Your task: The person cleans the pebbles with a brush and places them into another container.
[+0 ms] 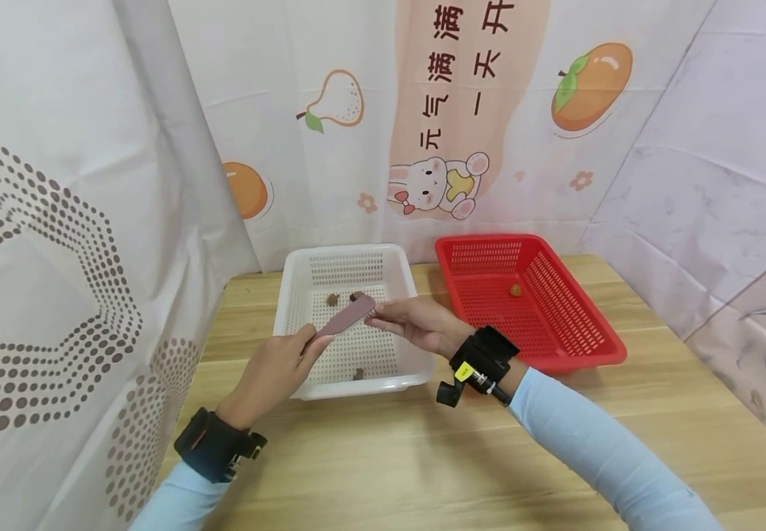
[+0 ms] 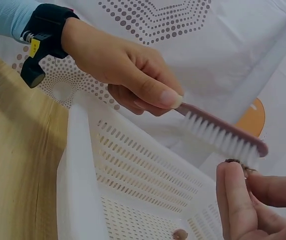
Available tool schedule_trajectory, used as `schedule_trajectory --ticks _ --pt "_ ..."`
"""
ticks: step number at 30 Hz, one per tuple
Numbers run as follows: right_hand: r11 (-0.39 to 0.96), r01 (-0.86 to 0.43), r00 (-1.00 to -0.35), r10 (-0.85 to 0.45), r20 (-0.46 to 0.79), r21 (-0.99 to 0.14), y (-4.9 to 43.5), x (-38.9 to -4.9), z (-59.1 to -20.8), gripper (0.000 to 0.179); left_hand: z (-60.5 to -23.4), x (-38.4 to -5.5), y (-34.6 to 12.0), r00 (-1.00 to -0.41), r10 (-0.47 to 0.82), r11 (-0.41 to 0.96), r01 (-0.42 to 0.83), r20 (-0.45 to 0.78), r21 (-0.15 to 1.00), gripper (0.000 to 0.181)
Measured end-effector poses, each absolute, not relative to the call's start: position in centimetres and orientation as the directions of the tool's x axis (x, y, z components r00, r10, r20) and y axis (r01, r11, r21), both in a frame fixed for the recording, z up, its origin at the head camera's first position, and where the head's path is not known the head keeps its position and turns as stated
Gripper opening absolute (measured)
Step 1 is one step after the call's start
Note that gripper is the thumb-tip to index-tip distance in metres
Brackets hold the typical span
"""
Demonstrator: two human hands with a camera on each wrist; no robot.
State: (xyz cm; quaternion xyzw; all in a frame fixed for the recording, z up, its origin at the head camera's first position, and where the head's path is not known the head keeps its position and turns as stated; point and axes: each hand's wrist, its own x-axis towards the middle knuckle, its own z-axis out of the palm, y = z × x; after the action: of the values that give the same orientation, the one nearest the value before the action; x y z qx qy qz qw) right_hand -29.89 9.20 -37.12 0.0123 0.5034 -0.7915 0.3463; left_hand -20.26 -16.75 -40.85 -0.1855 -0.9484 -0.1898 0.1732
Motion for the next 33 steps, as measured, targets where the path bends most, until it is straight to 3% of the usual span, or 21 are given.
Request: schedule_trajectory --ticks 9,21,33 --pt "-0.224 0.546 -0.77 -0.515 -0.377 -0.807 9.3 -29.8 -36.9 0.014 -41.3 -19.9 -17.4 -0.855 0.275 0.86 0.423 0.439 0.285 0.032" --pt "-0.199 0.526 -0.79 -0.473 -0.389 -0.827 8.4 -29.4 -36.7 0.015 -40.9 -20.4 -16.4 -0.833 0.269 0.848 0.443 0.483 0.292 0.032" --pt "-0.093 0.519 -0.756 -0.513 -0.406 -0.85 8.8 -29.4 -37.2 0.011 -41.5 -19.6 -17.9 -0.866 0.253 0.867 0.401 0.432 0.296 0.03"
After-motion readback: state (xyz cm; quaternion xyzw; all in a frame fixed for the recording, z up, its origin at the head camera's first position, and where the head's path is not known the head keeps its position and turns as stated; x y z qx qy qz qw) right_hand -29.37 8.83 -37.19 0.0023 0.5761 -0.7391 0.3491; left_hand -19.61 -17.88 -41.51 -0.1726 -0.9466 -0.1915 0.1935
